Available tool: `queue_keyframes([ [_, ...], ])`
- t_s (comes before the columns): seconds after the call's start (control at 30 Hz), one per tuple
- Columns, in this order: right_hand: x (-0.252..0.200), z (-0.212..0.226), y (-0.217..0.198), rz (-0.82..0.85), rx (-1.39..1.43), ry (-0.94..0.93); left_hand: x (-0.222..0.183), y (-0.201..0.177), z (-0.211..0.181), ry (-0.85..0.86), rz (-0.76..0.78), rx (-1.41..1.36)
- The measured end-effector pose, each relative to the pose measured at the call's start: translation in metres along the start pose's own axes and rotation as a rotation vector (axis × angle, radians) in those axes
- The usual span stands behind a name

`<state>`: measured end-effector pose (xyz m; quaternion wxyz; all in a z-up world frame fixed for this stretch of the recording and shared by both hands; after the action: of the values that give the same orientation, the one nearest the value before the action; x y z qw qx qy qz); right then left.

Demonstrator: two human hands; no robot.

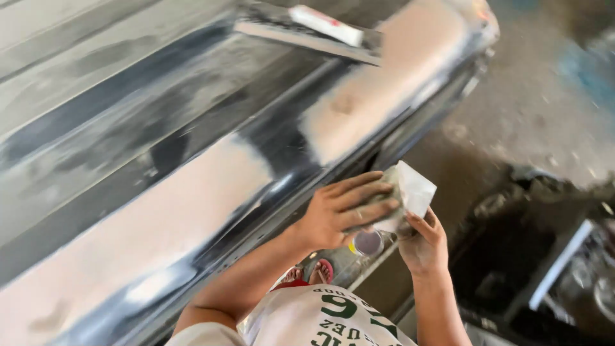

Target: The person applies a white body filler paste onto the hood of a car using a putty knife. They spread the filler across the surface, then dip the knife into a container to gather more paste before continuing to smooth the application.

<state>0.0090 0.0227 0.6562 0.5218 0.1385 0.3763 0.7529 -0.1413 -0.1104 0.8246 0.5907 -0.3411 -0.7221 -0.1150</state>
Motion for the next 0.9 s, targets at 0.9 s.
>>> queue_keyframes([
  [0.9, -0.079, -0.037, 0.189, 1.452, -0.522, -0.304, -0.144, -0.063, 0.028, -0.951, -0.741, -0.993],
])
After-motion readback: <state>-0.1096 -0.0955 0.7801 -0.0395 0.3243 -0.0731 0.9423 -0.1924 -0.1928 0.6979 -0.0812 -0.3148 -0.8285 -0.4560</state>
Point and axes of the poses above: each hand's wrist, its own x-axis towards the middle knuckle, its own y-axis out of the palm, z = x × y, the point moved 9 cm from there along x, towards the middle knuckle, and after that the axes turned 10 degrees about x, right-handed, at the moved point
